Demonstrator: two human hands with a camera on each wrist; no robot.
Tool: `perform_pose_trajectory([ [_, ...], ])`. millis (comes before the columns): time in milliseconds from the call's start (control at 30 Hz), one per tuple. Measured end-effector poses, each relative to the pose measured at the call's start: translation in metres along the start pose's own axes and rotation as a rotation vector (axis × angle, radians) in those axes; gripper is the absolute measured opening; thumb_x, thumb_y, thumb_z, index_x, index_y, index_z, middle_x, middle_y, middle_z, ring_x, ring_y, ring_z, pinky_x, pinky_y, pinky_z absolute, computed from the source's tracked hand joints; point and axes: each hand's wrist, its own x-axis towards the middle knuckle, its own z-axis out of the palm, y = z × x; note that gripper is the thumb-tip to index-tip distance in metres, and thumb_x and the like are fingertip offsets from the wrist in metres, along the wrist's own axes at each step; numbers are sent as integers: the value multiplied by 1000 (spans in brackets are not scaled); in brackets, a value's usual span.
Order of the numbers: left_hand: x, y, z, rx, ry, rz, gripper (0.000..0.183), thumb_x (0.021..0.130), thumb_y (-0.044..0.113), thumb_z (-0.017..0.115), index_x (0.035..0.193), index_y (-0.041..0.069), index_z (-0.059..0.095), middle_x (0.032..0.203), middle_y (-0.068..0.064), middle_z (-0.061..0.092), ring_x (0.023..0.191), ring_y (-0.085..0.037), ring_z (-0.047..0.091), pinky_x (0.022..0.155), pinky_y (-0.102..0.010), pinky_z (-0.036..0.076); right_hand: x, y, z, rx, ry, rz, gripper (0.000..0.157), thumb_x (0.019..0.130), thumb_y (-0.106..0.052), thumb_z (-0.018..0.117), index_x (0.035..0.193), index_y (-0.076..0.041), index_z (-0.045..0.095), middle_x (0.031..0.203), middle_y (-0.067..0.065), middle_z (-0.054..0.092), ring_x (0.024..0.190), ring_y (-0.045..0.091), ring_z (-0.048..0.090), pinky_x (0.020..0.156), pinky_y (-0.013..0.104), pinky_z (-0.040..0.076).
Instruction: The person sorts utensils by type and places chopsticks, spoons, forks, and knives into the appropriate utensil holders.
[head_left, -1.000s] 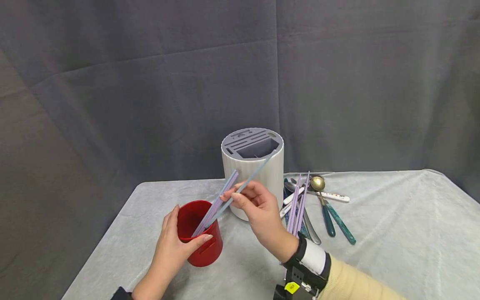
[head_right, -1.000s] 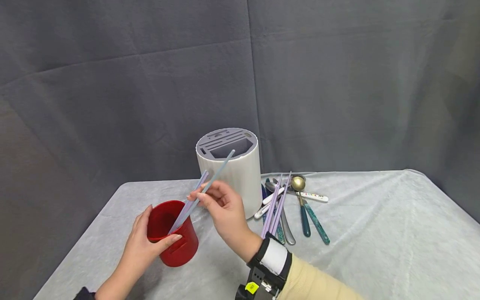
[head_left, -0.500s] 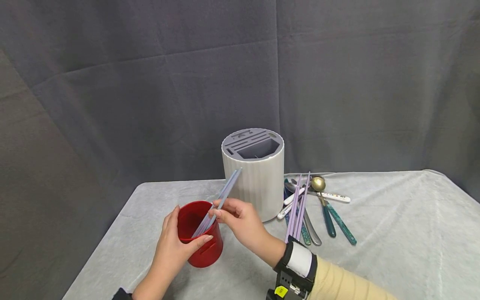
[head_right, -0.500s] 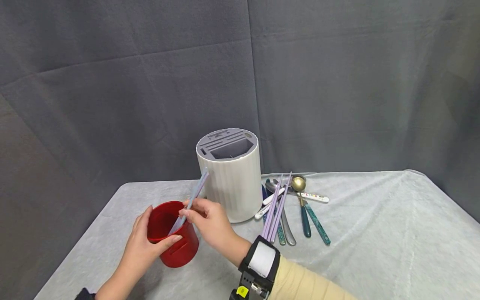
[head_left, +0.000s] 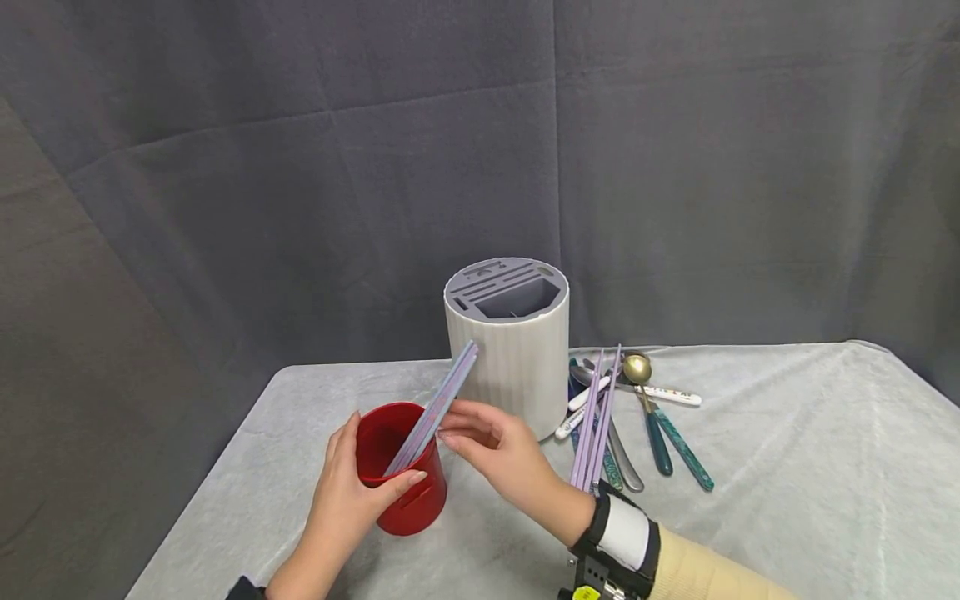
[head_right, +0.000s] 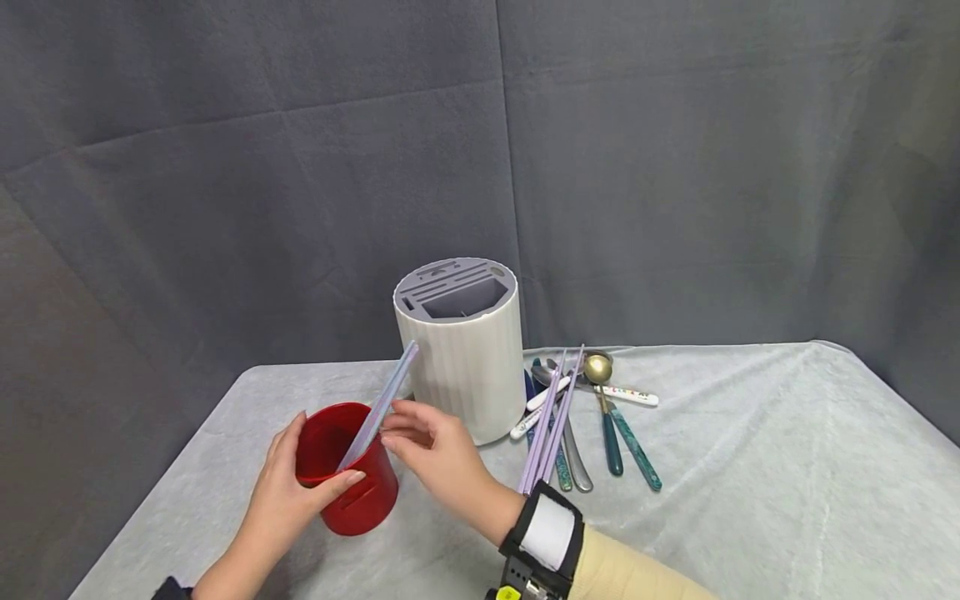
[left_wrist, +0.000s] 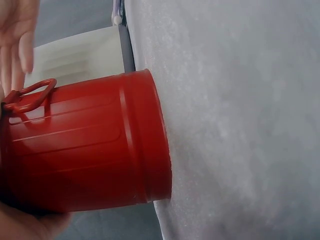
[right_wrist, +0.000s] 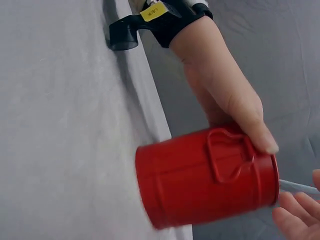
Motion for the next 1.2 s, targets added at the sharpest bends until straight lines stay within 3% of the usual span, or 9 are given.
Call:
perform_pose_trajectory([
  [200,0,-1,0,-3,4,-7,100,68,44,77,139,1,22,134,-16,33,116,-31,37,89,-52,42,-15,8,-30,-40,15,83,35,86,-4,59,116,10,49,100,25,60,86,25,62,75,30,51],
  [300,0,-1,-1,-8,4,-10,100,68,45,77,139,2,22,135,-15,33,117,-30,36,89,-52,42,-18,12,-48,-131,59,141,32,86,-6,59,113,10,51,95,21,62,80,23,63,69,30,52],
  [567,0,-2,-3,-10,4,-12,100,68,44,77,139,2,21,136,-16,32,118,-31,35,91,-53,40,-23,33,-104,-381,243,390,24,84,-8,61,104,6,56,75,9,58,64,20,57,54,28,48],
  [667,-1,-2,-2,-8,0,-15,100,68,45,77,139,2,21,136,-16,32,119,-31,35,91,-53,40,-27,41,-125,-488,280,439,23,84,-10,61,100,7,56,71,7,55,60,19,55,50,28,47],
  [867,-2,-2,-1,-14,-2,-14,100,68,44,77,140,2,21,135,-16,33,118,-30,35,92,-53,40,-32,49,-151,-583,275,485,29,83,-12,62,100,10,54,73,9,56,56,17,55,49,30,47],
  [1200,0,1,-1,-23,-9,-25,100,68,46,76,140,3,21,135,-14,33,117,-30,36,90,-52,42,-32,48,-171,-706,296,465,31,83,-11,61,99,13,52,78,15,56,54,16,54,49,30,45],
])
